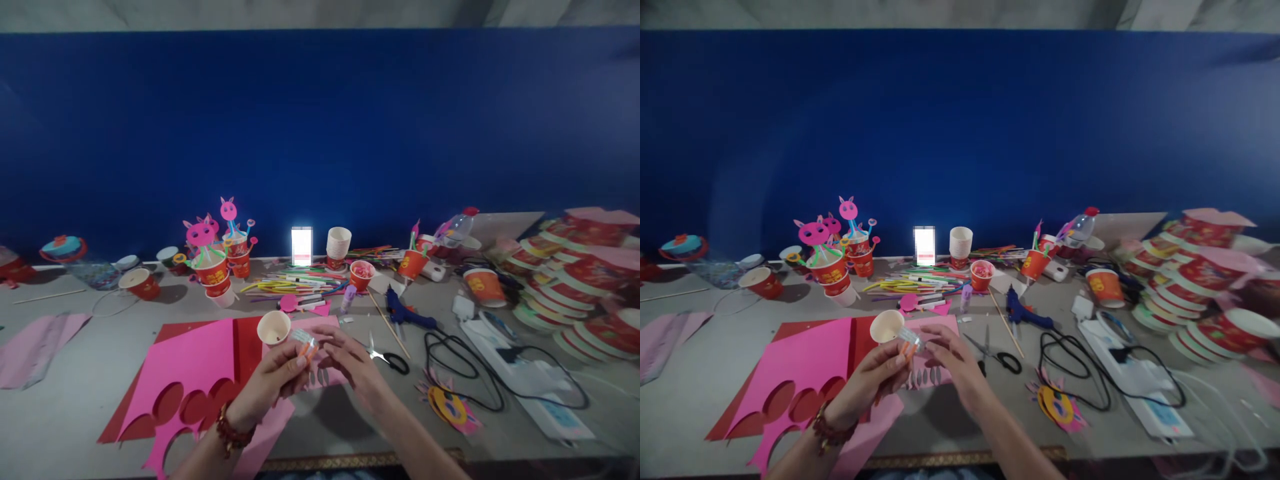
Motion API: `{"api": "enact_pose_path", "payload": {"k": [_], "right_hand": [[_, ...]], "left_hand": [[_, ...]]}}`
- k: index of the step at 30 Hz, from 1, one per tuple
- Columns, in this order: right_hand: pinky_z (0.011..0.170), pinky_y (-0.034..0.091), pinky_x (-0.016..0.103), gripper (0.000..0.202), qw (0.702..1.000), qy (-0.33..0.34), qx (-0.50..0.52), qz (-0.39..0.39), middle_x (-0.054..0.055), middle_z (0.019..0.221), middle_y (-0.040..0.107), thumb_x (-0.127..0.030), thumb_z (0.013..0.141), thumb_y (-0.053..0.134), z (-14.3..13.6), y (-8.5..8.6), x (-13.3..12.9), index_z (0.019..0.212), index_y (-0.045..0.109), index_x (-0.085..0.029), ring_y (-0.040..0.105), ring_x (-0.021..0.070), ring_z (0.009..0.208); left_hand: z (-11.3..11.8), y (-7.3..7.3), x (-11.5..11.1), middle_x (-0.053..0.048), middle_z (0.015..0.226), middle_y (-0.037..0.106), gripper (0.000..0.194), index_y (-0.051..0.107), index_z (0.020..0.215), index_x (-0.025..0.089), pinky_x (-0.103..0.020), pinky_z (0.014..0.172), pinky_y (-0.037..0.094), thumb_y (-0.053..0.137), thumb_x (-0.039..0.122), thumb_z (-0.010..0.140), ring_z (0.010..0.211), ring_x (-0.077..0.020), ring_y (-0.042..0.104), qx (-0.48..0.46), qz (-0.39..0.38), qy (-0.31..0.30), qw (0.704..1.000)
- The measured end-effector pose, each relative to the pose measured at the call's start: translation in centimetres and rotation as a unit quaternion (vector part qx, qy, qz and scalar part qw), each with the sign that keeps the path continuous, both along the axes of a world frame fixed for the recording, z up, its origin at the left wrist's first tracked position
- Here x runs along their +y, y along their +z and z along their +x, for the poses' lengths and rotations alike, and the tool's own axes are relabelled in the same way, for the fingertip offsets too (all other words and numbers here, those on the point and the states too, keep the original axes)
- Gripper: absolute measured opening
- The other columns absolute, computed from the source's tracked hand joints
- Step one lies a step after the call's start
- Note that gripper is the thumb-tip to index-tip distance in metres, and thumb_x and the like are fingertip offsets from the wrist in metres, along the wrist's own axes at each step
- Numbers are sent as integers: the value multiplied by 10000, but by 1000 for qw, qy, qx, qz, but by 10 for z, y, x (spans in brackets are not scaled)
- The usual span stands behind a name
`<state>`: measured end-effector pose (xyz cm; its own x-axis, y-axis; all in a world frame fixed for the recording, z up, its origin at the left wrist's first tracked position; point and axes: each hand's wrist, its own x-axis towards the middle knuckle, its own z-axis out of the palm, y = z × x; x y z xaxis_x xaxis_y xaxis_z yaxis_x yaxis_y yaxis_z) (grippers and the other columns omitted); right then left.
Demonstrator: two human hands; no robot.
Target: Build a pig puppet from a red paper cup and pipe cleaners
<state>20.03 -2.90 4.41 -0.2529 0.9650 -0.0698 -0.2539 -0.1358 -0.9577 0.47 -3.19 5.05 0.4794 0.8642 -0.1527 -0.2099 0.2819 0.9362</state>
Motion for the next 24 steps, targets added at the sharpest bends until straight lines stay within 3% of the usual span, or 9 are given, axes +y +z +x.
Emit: {"api": "enact_pose_path", "payload": {"k": [3, 6, 9, 14, 18, 24], "right_hand": [[800, 531, 325, 256, 993, -7, -75, 91, 66, 1153, 691, -390, 894, 693, 3, -6, -2, 1124, 745, -290, 643, 235, 1005], [911, 504, 343, 253, 974, -28, -106, 199, 68, 1228, 664, -377, 922, 668, 4, -7, -5, 1159, 719, -303, 619, 245, 1111], [1010, 471, 373, 293, 963, -18, -101, 247, 73, 1230, 664, -381, 925, 667, 2, -3, -9, 1205, 676, -297, 596, 257, 1180], [875, 520, 339, 172, 971, -21, -112, 209, 65, 1020, 703, -354, 937, 635, -5, -1, -12, 1050, 686, -235, 658, 232, 970], [824, 511, 334, 177, 979, -16, -129, 156, 54, 900, 695, -374, 939, 615, -5, -2, -13, 927, 682, -210, 652, 229, 886], [742, 473, 313, 263, 983, 5, -128, 133, 43, 814, 664, -432, 950, 591, 2, 9, -15, 849, 675, -205, 606, 205, 791]], "left_hand": [[-4, -3, 1, 59, 510, 503, 334, 616, 821, 161, -198, 391, 133, 704, 480, 873, 387, -38, 297, -26, -33, -7, 999], [-3, -3, 3, 56, 477, 504, 302, 645, 830, 140, -197, 386, 128, 688, 433, 891, 367, -33, 283, -65, -65, -26, 995], [1, 0, 5, 51, 458, 518, 285, 650, 817, 131, -203, 366, 120, 663, 401, 907, 334, -28, 251, -93, -82, -52, 991], [4, 6, 5, 42, 468, 534, 302, 665, 831, 116, -208, 363, 106, 670, 409, 905, 336, -25, 269, -69, -91, -66, 991], [0, 8, 6, 11, 595, 609, 295, 663, 888, 129, -204, 399, 122, 703, 421, 884, 398, -26, 320, -30, -80, -34, 996], [0, 12, 7, 73, 483, 490, 427, 614, 816, 156, -208, 396, 133, 665, 578, 864, 378, -34, 261, 78, -3, -8, 997]]}}
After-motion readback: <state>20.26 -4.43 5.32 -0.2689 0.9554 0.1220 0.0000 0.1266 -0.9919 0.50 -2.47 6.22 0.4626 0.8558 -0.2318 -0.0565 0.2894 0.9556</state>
